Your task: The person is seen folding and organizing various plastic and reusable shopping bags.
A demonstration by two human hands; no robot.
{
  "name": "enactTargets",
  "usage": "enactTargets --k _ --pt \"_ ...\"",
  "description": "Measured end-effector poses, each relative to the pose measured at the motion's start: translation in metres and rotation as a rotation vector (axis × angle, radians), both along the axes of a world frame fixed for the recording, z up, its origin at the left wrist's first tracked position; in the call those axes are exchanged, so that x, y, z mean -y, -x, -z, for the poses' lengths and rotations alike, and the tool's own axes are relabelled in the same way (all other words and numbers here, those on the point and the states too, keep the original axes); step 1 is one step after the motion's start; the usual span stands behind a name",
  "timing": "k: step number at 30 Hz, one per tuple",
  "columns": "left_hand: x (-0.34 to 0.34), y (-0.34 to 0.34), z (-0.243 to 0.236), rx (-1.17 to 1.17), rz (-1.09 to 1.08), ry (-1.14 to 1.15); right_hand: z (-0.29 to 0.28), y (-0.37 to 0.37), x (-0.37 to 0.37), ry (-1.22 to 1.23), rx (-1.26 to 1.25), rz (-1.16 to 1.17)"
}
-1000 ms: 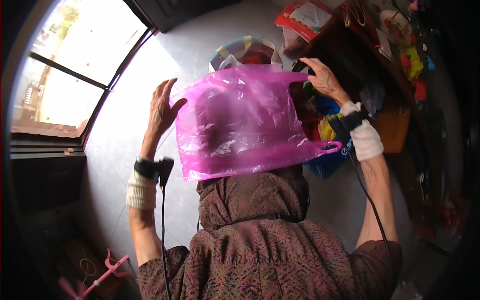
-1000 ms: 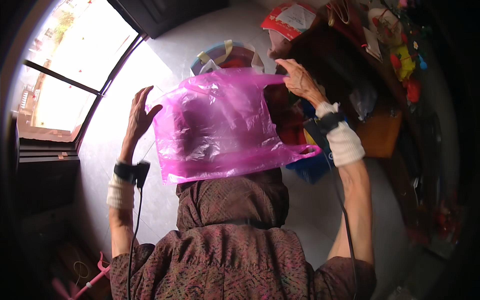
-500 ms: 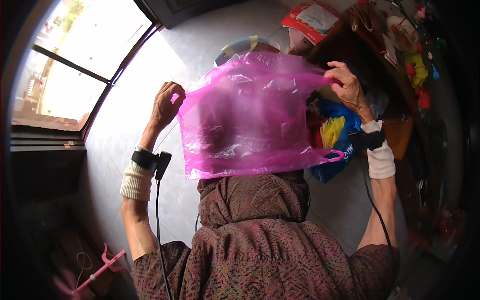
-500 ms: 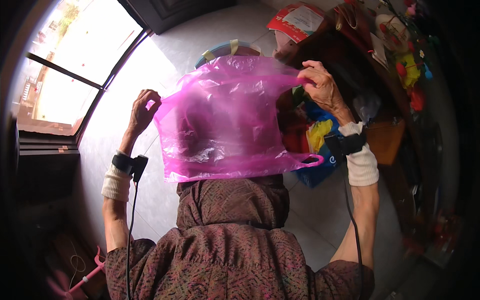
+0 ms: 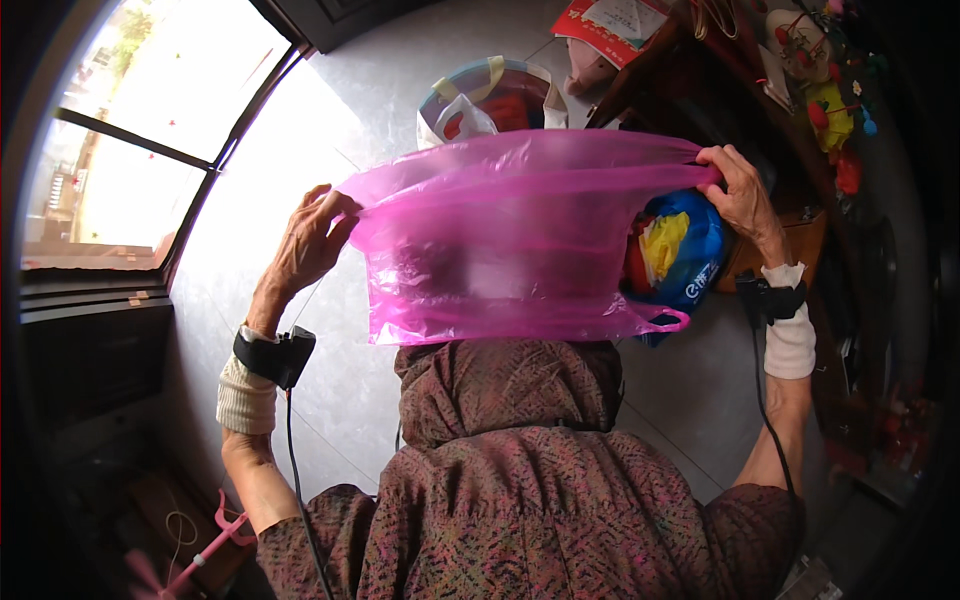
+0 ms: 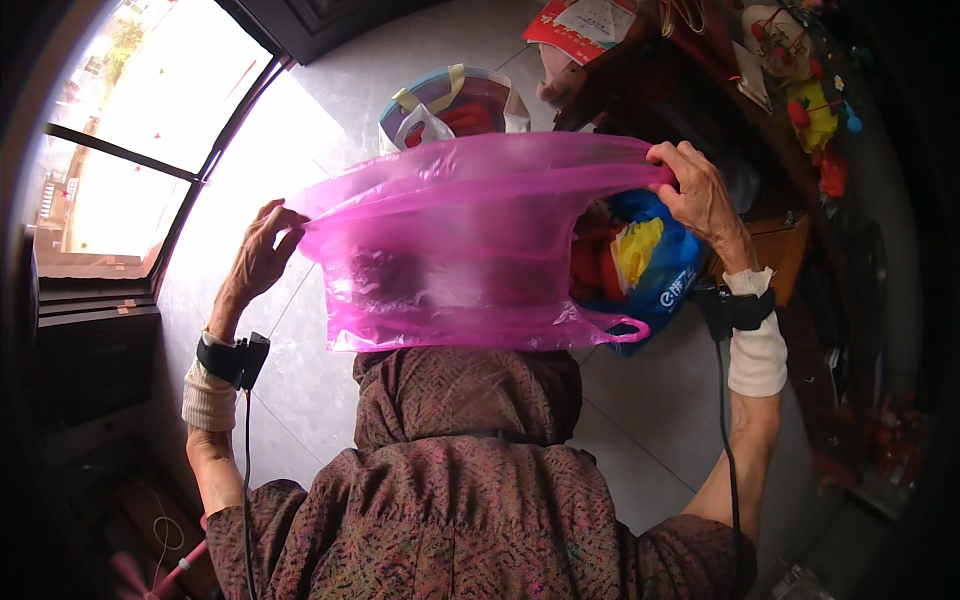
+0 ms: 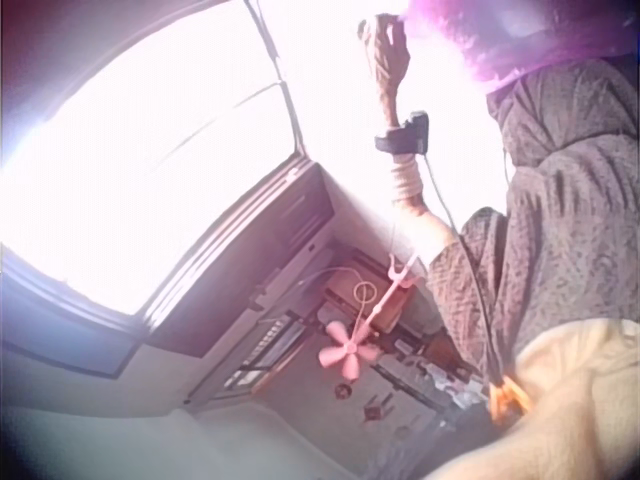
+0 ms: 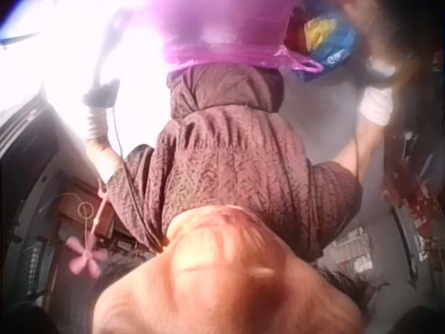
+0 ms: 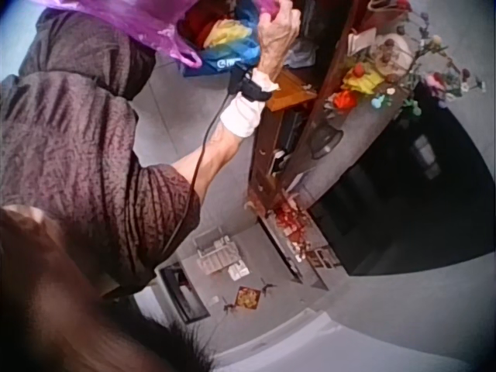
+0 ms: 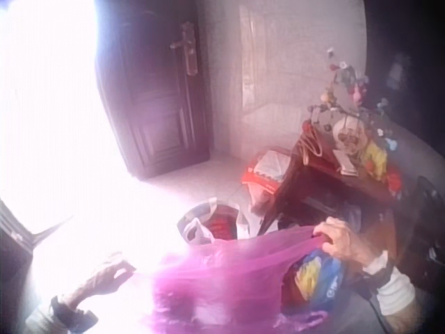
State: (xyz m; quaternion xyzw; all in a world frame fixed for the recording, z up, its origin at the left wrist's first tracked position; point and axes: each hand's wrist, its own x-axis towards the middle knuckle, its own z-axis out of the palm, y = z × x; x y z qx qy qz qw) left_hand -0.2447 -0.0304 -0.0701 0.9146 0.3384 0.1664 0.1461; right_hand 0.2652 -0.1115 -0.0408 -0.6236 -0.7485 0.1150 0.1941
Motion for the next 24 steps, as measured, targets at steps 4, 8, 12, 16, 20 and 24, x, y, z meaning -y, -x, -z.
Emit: enactTargets --k 4,8,12,16,20,24 --pt "0.001 0.008 0.0 -0.073 -0.099 0.05 0.001 -0.005 0.005 -0.066 0.205 -0.074" --pt "0.002 -0.006 -0.004 0.005 -0.065 -0.087 -0.008 -0.004 0.011 -0.052 0.049 -0.095" --pt "0.001 0.001 -0.007 -0.056 -0.187 0.11 -0.009 -0.003 0.013 0.016 -0.039 -0.054" --pt "0.001 -0.001 -0.012 -0.001 -0.176 0.217 -0.015 0.011 0.012 0.026 -0.087 -0.076" --pt "-0.009 -0.003 -0.01 0.043 -0.172 0.321 -0.009 -0.011 -0.001 0.039 -0.288 0.154" --pt "-0.008 -0.002 -0.016 0.053 -0.195 0.332 -0.011 0.019 -0.015 -0.093 -0.185 0.049"
